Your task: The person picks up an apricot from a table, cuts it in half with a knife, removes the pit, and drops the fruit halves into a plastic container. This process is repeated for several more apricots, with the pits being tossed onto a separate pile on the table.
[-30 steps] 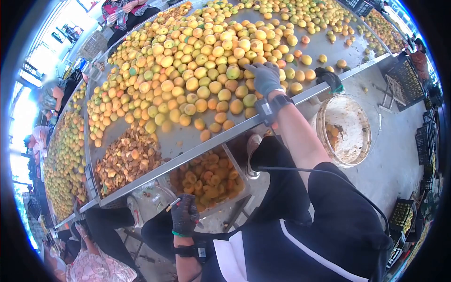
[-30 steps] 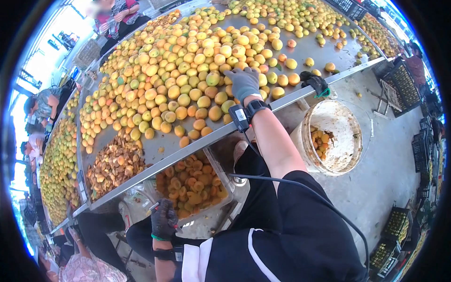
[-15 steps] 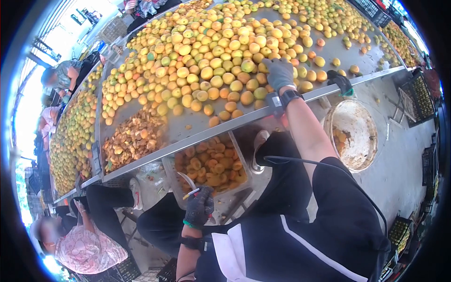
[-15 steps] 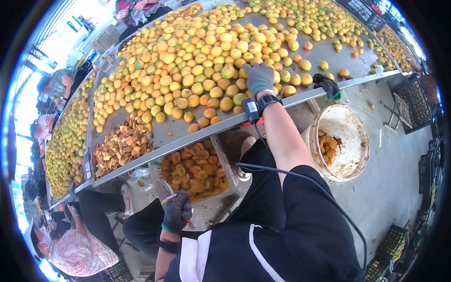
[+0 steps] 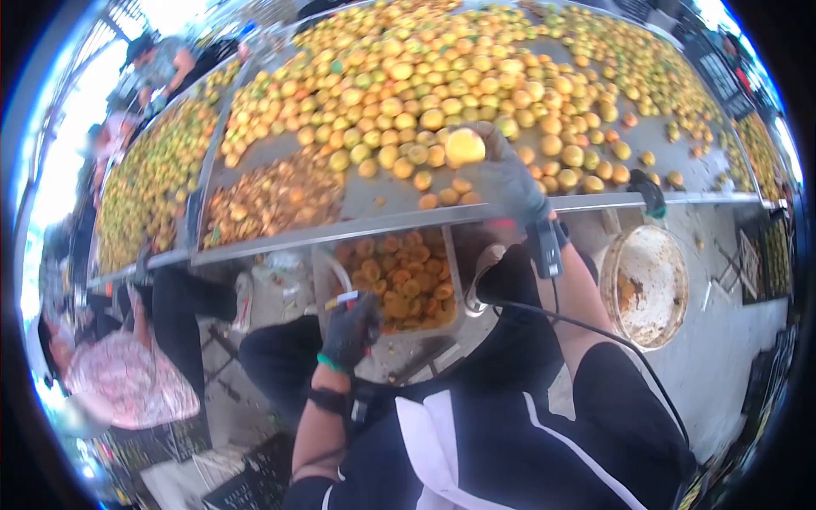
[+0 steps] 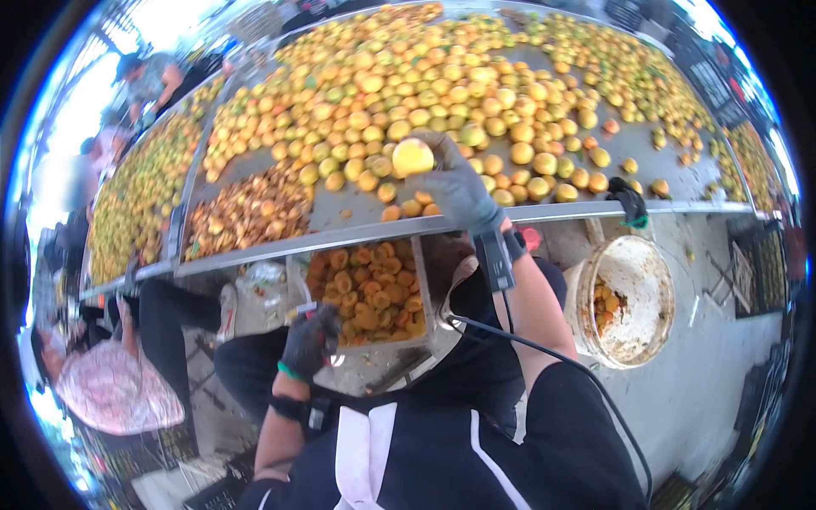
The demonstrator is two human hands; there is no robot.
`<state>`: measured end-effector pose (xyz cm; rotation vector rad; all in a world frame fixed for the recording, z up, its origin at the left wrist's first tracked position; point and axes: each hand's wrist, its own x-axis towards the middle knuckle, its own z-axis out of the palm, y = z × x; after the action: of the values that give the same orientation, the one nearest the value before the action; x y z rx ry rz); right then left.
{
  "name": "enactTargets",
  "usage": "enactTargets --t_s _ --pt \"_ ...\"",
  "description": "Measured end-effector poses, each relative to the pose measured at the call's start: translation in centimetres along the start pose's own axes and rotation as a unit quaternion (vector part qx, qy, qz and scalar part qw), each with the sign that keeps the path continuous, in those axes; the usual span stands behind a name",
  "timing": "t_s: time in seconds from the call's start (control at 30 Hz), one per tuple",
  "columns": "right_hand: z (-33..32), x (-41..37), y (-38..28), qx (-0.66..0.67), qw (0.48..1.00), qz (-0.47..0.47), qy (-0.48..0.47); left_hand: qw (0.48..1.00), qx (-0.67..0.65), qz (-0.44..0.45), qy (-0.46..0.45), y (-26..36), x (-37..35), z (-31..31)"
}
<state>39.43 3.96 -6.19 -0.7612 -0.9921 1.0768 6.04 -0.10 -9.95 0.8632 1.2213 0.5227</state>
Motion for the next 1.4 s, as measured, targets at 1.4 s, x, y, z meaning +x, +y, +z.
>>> enactTargets --t_s 1.4 --pt "21.3 -0.5 11.4 0.014 0.907 0.289 -0.306 0.874 0.318 0.203 0.306 2.5 -4.9 -8.8"
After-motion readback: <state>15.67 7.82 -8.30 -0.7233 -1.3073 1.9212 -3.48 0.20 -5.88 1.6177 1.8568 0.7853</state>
